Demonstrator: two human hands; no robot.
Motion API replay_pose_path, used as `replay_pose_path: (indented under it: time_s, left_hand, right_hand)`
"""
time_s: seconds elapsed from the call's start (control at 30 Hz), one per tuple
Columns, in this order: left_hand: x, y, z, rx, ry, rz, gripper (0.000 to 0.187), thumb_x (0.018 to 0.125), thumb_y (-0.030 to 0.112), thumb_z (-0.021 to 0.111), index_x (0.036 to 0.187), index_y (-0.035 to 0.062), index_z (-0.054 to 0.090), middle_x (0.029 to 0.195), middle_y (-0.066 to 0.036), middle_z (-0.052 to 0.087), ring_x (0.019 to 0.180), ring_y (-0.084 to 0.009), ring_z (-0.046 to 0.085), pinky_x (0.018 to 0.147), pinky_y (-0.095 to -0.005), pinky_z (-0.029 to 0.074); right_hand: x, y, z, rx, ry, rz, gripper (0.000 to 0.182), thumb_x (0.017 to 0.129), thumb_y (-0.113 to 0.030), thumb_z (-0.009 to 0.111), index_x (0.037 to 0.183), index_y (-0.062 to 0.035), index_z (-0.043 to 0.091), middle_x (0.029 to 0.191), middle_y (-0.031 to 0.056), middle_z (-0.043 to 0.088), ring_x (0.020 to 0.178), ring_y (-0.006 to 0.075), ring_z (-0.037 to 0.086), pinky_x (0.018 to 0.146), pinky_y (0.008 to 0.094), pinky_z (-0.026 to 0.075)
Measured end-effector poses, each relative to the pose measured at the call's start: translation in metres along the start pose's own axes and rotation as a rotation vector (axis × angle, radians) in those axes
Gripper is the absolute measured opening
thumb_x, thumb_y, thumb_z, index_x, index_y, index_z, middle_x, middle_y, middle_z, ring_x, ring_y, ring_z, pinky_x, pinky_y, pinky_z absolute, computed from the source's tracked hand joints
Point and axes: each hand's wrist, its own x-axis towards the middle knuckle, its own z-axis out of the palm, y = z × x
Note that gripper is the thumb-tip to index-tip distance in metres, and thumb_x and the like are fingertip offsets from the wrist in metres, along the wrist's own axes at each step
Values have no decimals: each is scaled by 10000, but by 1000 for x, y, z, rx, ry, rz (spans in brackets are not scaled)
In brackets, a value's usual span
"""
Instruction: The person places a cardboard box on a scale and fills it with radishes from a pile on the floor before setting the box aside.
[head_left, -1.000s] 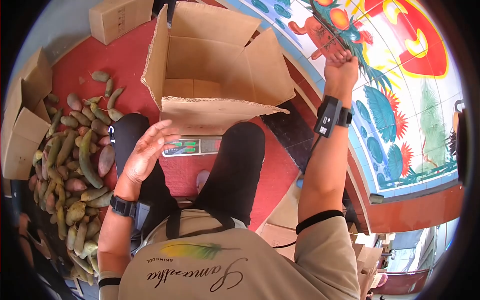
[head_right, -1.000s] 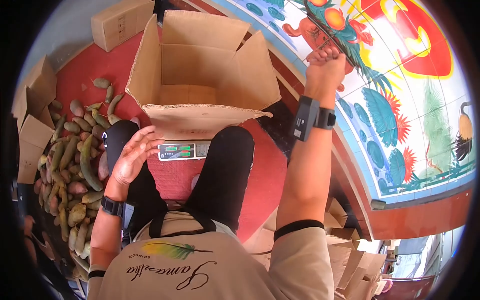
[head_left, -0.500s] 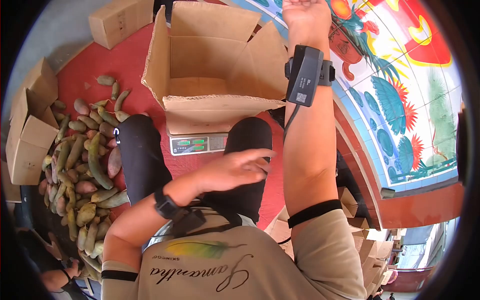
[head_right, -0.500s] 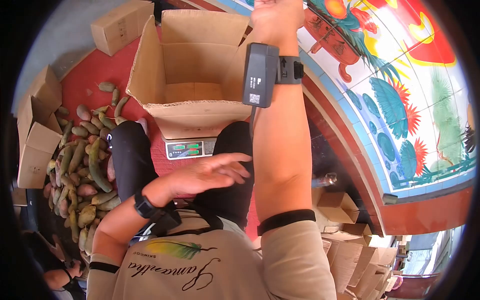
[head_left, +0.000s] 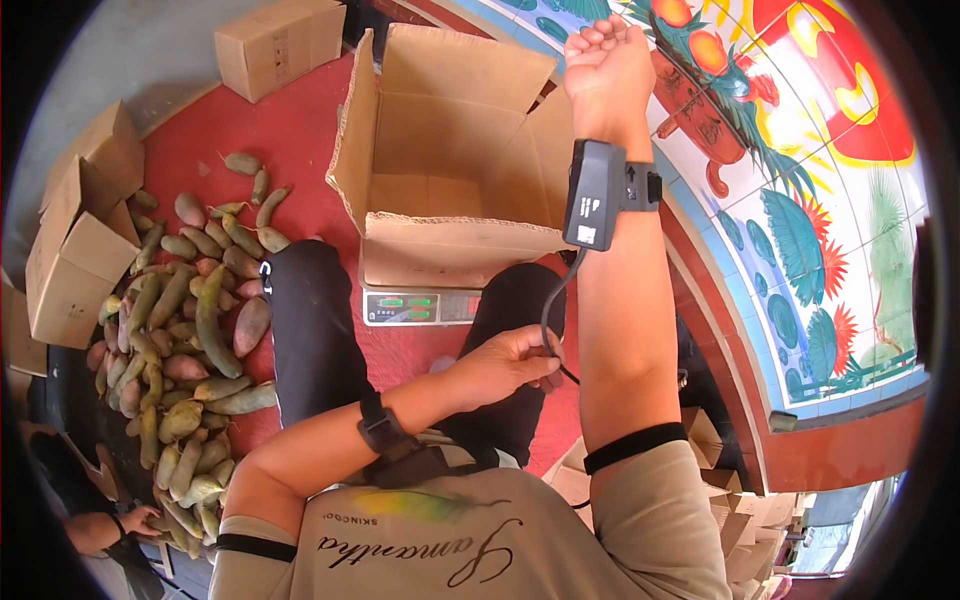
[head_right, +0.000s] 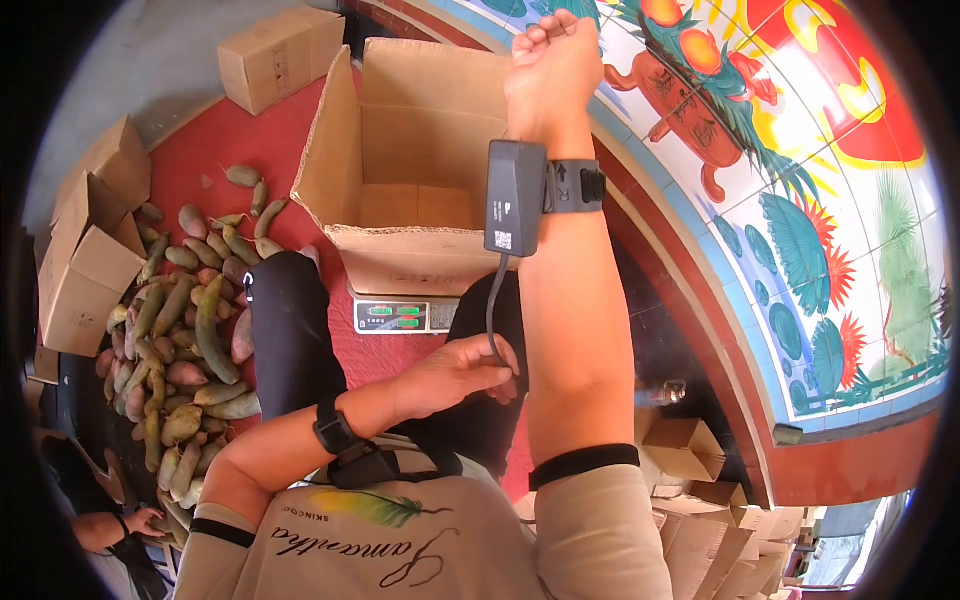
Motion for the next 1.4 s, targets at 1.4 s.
replay_pose_path:
  time_s: [1.4]
  left_hand:
    - [-358,-78,-223,822,1917,-145,211,782,156,577,947,27,603,809,-106,625,756,-201,600,705,-299,470]
  right_hand:
    - [-195,57,-101,-1720,-1059,-948,110,837,-17,468,902,34,541,847,149,546,766,309,521,714,391,432]
